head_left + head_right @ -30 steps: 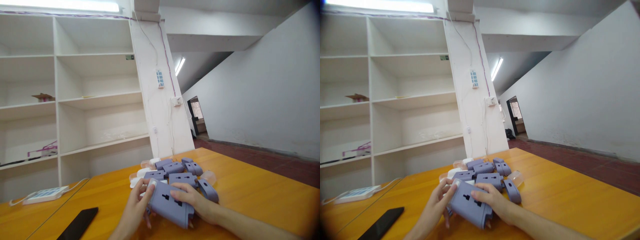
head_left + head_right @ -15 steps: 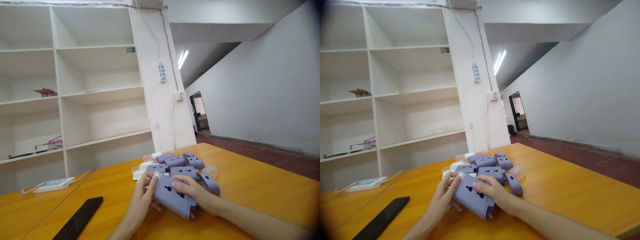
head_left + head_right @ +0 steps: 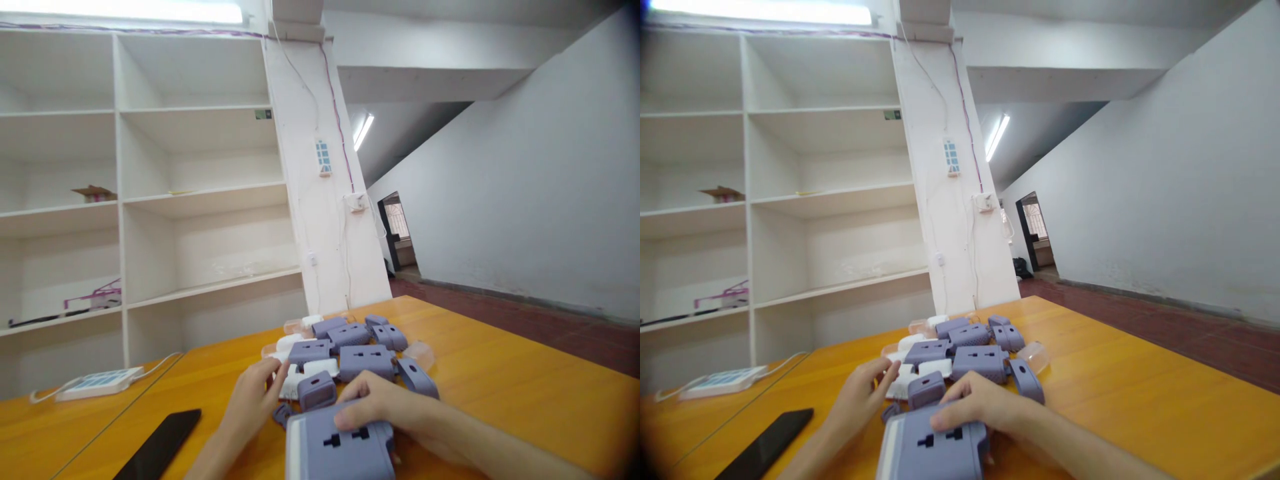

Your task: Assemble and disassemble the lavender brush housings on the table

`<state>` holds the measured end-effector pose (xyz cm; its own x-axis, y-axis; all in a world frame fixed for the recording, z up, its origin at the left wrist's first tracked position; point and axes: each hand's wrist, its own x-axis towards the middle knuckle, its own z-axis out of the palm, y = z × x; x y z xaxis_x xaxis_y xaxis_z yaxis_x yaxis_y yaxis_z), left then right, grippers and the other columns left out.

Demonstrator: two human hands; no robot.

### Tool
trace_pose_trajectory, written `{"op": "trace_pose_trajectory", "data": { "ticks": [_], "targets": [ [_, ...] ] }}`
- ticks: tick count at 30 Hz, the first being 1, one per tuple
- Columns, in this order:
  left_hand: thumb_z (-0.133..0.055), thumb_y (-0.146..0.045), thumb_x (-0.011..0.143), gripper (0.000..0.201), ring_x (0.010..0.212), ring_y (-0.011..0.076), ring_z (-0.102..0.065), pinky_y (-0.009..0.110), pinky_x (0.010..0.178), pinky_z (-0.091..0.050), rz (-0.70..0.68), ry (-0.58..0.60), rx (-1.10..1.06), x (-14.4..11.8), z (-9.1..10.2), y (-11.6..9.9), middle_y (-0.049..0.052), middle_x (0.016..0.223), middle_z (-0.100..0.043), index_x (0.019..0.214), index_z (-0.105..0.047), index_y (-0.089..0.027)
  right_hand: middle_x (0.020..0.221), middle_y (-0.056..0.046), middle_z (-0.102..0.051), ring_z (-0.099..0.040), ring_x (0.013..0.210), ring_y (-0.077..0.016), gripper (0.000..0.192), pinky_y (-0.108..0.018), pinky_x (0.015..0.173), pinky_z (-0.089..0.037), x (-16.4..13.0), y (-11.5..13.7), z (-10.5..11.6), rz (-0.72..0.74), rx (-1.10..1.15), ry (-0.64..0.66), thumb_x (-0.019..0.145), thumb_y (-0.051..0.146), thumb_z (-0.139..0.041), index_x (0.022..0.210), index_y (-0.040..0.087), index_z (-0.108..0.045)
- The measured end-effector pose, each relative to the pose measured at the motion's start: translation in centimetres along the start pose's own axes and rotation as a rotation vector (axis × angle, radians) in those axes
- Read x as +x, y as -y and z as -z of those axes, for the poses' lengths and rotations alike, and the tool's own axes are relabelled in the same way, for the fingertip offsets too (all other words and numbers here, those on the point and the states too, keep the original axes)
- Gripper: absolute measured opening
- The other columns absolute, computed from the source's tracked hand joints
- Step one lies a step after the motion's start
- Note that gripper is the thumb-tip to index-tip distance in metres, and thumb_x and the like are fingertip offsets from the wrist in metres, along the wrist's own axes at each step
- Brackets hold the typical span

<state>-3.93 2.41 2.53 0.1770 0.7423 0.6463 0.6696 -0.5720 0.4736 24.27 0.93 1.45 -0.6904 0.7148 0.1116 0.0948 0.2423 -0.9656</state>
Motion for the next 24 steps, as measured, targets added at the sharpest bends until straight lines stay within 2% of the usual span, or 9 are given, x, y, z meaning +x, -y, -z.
{"op": "trace_pose_trajectory", "data": {
  "ticks": [3,6,9,12,15,19,21,24],
  "targets": [
    [-0.051,-0.046,0.100,0.040,0.074,0.0215,-0.059,0.029,0.073,-0.040,-0.054,0.058,0.083,0.1,0.3,0.7,0.004,0.076,-0.066,0.071,-0.063,-0.021,0.062,0.002,-0.061,-0.044,0.050,-0.0087,0.042,-0.021,0.050,-0.032,0.7,-0.3,0.2,0.041,-0.134,-0.048,0.074,0.056,-0.082,0.084,0.015,-0.082],
    [-0.046,-0.041,0.102,0.034,0.081,0.0238,-0.062,0.031,0.078,-0.043,-0.066,0.082,0.127,0.3,0.4,1.4,0.006,0.084,-0.069,0.081,-0.065,-0.022,0.061,0.002,-0.057,-0.045,0.056,-0.0110,0.045,-0.024,0.053,-0.029,1.1,-0.8,0.7,0.148,-0.276,-0.189,0.085,0.058,-0.070,0.077,0.014,-0.078],
    [-0.045,-0.037,0.101,0.029,0.086,0.0255,-0.064,0.033,0.082,-0.046,-0.061,0.078,0.145,0.5,0.7,2.5,0.007,0.091,-0.070,0.089,-0.066,-0.022,0.059,0.003,-0.051,-0.043,0.059,-0.0126,0.047,-0.027,0.056,-0.026,0.9,-0.8,1.1,0.250,-0.430,-0.310,0.094,0.053,-0.060,0.067,0.016,-0.070],
    [-0.045,-0.032,0.098,0.024,0.095,0.0274,-0.066,0.037,0.088,-0.049,-0.053,0.077,0.137,0.5,1.0,3.5,0.009,0.101,-0.072,0.098,-0.067,-0.022,0.058,0.003,-0.050,-0.043,0.061,-0.0139,0.046,-0.029,0.060,-0.026,0.4,-0.4,1.3,0.335,-0.569,-0.365,0.096,0.046,-0.060,0.061,0.017,-0.064],
    [-0.049,-0.025,0.092,0.026,0.106,0.0289,-0.066,0.041,0.097,-0.050,-0.053,0.102,0.115,0.3,1.0,4.0,0.011,0.114,-0.072,0.108,-0.069,-0.022,0.073,0.000,-0.060,-0.052,0.071,-0.0168,0.033,-0.030,0.067,-0.034,-0.1,0.3,1.0,0.400,-0.632,-0.365,0.098,0.041,-0.058,0.075,0.018,-0.068],
    [-0.046,-0.016,0.091,0.036,0.118,0.0277,-0.064,0.042,0.106,-0.046,-0.069,0.144,0.090,0.2,0.5,4.2,0.011,0.126,-0.070,0.118,-0.068,-0.022,0.102,-0.004,-0.066,-0.061,0.097,-0.0215,0.022,-0.032,0.089,-0.044,-1.0,1.0,0.4,0.448,-0.645,-0.270,0.094,0.040,-0.064,0.100,0.021,-0.073],
    [-0.046,-0.014,0.090,0.039,0.123,0.0270,-0.062,0.041,0.110,-0.044,-0.078,0.169,0.087,0.2,0.3,4.3,0.010,0.130,-0.069,0.122,-0.067,-0.022,0.115,-0.005,-0.064,-0.061,0.108,-0.0243,0.032,-0.033,0.098,-0.044,-1.3,1.1,0.1,0.436,-0.641,-0.193,0.085,0.041,-0.076,0.111,0.023,-0.072],
    [-0.047,-0.013,0.090,0.041,0.125,0.0276,-0.061,0.043,0.112,-0.043,-0.073,0.196,0.094,0.0,0.1,4.8,0.011,0.133,-0.068,0.125,-0.066,-0.021,0.129,-0.006,-0.061,-0.058,0.119,-0.0284,0.064,-0.037,0.105,-0.043,-1.6,0.8,-0.3,0.387,-0.627,-0.089,0.068,0.038,-0.087,0.127,0.026,-0.065]
  ]
}}
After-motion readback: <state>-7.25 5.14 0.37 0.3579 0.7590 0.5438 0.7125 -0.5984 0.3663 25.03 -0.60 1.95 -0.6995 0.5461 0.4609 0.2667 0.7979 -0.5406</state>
